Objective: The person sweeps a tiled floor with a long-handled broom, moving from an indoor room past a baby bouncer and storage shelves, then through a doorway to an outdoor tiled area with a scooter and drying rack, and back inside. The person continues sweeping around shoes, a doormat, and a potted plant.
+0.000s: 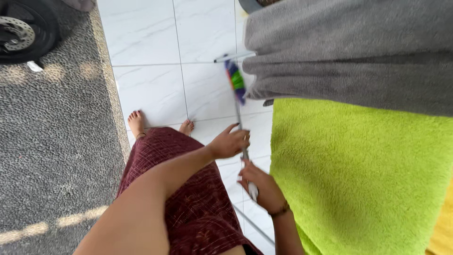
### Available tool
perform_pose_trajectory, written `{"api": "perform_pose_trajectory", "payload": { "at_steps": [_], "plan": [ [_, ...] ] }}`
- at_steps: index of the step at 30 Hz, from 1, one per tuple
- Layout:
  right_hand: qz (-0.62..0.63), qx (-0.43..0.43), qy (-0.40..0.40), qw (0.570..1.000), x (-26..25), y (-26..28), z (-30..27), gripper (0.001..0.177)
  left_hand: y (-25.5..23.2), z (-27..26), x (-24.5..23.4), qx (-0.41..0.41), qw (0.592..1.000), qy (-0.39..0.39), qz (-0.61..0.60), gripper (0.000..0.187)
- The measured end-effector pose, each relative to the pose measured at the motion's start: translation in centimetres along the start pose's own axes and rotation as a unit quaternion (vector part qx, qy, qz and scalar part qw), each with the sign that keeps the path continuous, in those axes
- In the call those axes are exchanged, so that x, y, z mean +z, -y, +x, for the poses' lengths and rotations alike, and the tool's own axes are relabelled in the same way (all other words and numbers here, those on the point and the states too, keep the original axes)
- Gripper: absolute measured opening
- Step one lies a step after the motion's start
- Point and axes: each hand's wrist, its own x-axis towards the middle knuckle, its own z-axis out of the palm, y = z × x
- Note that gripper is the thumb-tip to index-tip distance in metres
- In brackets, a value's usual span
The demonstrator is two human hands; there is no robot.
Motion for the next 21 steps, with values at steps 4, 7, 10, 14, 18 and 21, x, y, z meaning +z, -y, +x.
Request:
{"api": "perform_pose_trajectory", "payload": {
  "at_steps": [4,7,10,14,18,21],
  "plan": [
    [0.132,-0.127,-0.019,0.983,1.1,1.7,-0.1,0.020,-0.9,-5.5,-6.1,-0.038,0.996,0.057,0.059,0.014],
    [0.214,-0.180,-0.042,0.959,3.2,1.4,3.0,0.015,1.2,-8.5,-10.0,-0.108,0.989,0.010,0.097,0.018],
    [0.254,-0.163,-0.053,0.952,3.6,1.7,3.8,0.018,2.1,-9.7,-12.0,-0.320,0.945,-0.073,0.002,0.021],
    [0.300,-0.199,-0.123,0.925,-2.1,3.1,-0.3,0.009,-0.1,-5.0,-11.1,-0.208,0.951,-0.217,-0.073,0.015],
    [0.069,-0.231,-0.157,0.958,-5.7,4.7,-1.7,0.004,-0.2,1.0,-9.2,-0.156,0.978,-0.126,-0.062,0.015],
    [-0.036,-0.207,-0.137,0.968,-2.0,5.6,2.1,0.009,3.3,-0.1,-8.6,-0.167,0.982,-0.078,-0.050,0.006]
  ]
}}
